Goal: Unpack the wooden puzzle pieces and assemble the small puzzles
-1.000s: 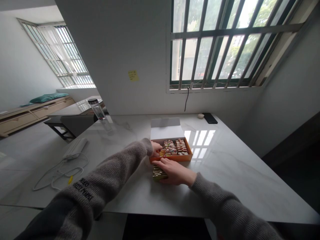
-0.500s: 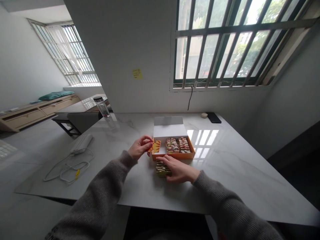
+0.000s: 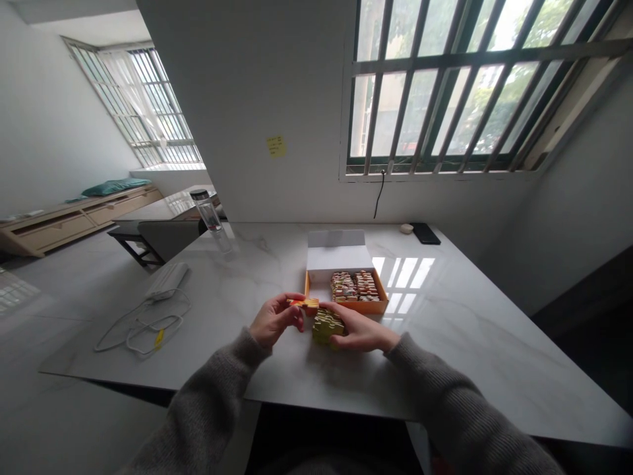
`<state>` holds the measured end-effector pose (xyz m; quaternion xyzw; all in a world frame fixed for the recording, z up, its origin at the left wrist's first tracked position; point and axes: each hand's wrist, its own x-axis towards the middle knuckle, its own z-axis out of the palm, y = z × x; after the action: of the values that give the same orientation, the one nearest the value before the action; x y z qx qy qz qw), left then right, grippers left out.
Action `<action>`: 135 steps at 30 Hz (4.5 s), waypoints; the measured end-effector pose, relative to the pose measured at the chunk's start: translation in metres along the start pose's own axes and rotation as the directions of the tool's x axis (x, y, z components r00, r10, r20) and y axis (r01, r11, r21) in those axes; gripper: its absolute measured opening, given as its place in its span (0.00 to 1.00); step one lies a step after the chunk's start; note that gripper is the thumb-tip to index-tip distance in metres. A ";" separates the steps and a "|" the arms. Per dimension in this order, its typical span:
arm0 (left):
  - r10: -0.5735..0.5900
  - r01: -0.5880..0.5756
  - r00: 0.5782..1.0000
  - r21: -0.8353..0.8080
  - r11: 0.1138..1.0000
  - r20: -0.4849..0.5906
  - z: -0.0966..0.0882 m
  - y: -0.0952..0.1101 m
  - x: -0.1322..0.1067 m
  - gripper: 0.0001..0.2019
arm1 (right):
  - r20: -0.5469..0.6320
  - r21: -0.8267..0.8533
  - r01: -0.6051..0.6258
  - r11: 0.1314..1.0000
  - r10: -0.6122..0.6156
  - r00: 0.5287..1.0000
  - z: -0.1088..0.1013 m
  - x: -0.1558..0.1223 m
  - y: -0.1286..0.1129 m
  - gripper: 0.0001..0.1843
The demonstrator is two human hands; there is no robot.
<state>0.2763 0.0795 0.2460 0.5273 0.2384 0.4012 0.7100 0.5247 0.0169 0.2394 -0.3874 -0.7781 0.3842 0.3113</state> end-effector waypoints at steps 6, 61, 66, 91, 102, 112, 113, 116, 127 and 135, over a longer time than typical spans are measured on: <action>0.089 -0.053 0.962 0.141 0.989 -0.257 0.003 -0.005 0.016 0.25 | 0.005 0.013 -0.003 1.000 0.003 1.000 0.001 0.000 -0.003 0.42; 0.155 -0.337 0.940 0.744 0.577 0.305 0.003 -0.055 -0.014 0.36 | -0.367 -0.262 0.020 0.965 -0.119 0.923 0.017 -0.021 -0.003 0.26; 0.279 -0.352 0.934 0.696 0.625 0.222 -0.036 -0.037 -0.014 0.33 | -0.526 -0.351 -0.018 0.936 -0.181 0.831 -0.006 -0.025 0.003 0.14; 0.077 -0.392 0.919 0.918 0.062 0.387 -0.151 -0.014 0.076 0.47 | -0.502 -0.553 0.046 0.832 -0.377 0.778 -0.007 -0.026 0.014 0.16; 0.186 -0.237 0.961 0.957 0.167 0.205 -0.144 -0.038 0.071 0.38 | -0.520 -0.541 0.021 0.840 -0.355 0.777 -0.008 -0.028 0.018 0.16; 0.185 -0.300 0.943 0.947 0.114 0.276 -0.137 -0.039 0.075 0.38 | -0.533 -0.541 0.033 0.840 -0.372 0.760 -0.012 -0.028 0.015 0.15; 0.187 -0.320 0.937 0.939 0.127 0.294 -0.139 -0.036 0.075 0.38 | -0.538 -0.542 0.029 0.840 -0.372 0.757 -0.015 -0.028 0.015 0.14; 0.251 -0.348 0.918 0.928 0.135 0.308 -0.137 -0.027 0.072 0.36 | -0.551 -0.545 -0.014 0.838 -0.346 0.760 -0.027 -0.027 0.014 0.14; 0.284 -0.535 0.834 0.820 0.204 0.474 0.006 0.007 0.093 0.16 | -0.398 -0.627 -0.258 0.735 -0.018 0.917 -0.067 0.015 0.037 0.20; -0.119 -0.372 0.909 0.905 0.206 0.400 0.016 -0.040 0.156 0.43 | -0.373 -0.694 -0.301 0.654 0.031 0.927 -0.059 0.020 0.042 0.21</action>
<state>0.3890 0.1938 0.2273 0.9384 0.2456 0.1085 0.2173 0.5757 0.0714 0.2382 -0.6089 -0.7636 -0.0077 0.2149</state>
